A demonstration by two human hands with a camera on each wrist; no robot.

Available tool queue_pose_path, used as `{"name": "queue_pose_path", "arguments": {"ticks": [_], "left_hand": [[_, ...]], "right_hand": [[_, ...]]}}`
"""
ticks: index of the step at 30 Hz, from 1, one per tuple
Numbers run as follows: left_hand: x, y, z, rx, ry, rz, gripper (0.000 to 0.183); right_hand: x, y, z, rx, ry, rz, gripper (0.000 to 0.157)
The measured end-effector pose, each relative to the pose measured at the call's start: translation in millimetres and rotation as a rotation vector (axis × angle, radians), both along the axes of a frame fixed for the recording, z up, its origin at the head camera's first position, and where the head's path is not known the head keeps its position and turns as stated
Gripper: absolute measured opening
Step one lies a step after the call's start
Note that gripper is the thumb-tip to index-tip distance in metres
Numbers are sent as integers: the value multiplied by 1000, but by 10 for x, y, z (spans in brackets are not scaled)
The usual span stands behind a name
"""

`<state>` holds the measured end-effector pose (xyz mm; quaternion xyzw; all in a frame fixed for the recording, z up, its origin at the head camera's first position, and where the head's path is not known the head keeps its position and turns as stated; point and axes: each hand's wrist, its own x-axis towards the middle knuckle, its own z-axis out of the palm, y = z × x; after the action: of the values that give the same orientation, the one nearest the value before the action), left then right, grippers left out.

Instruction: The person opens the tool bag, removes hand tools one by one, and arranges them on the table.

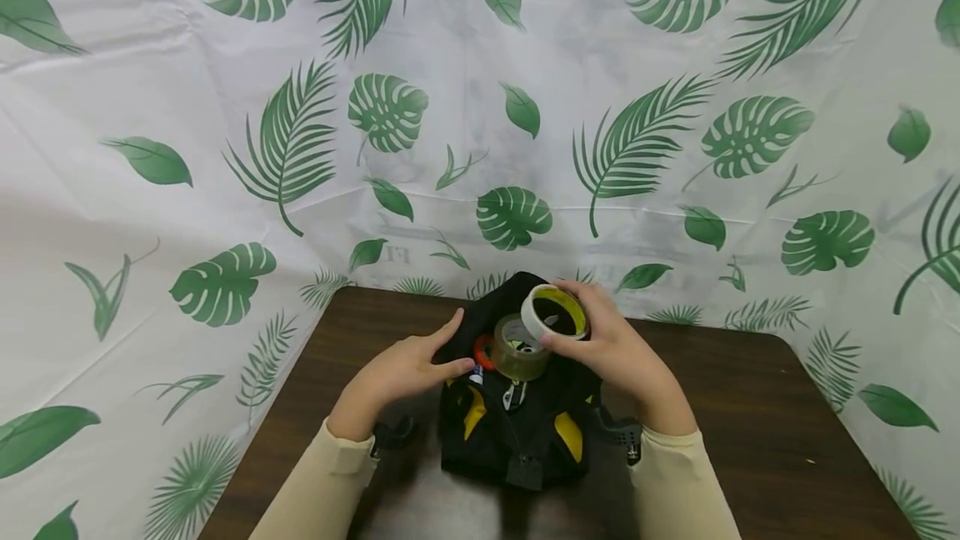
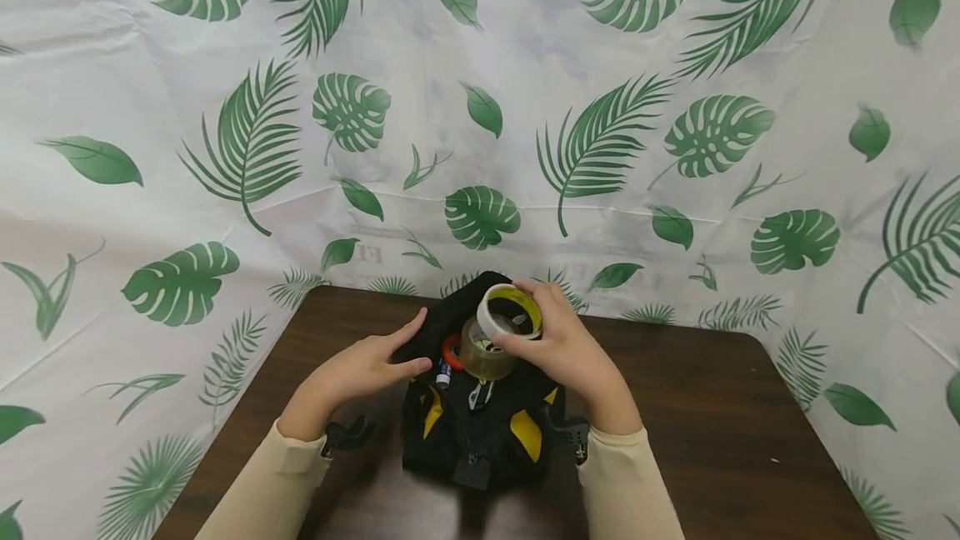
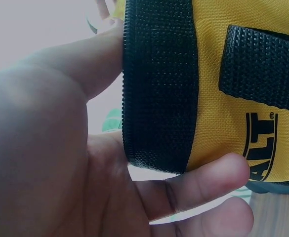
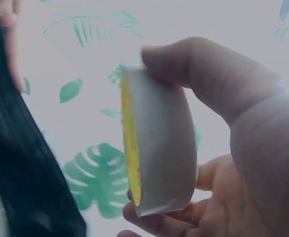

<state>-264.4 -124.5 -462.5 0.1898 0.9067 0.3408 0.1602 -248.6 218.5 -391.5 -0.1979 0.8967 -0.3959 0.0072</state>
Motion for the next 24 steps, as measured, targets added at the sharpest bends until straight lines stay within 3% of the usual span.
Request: {"name": "queue_pose_path", "arguments": {"ticks": [6, 11, 19, 24], "left_hand": [[-13, 11, -15, -5, -1, 6, 95], [-20, 2, -11, -14, -2, 5, 95], [-4, 11, -25, -10, -6, 9, 97], [-1, 34, -38, -20, -8, 0, 100]], "right_hand": [[167, 323, 98, 1, 49, -163, 84], [231, 645, 29, -1, 99, -302, 95], [24, 1055, -314, -1, 256, -510, 94], [-69, 1190, -483, -19, 162, -569, 97]]}}
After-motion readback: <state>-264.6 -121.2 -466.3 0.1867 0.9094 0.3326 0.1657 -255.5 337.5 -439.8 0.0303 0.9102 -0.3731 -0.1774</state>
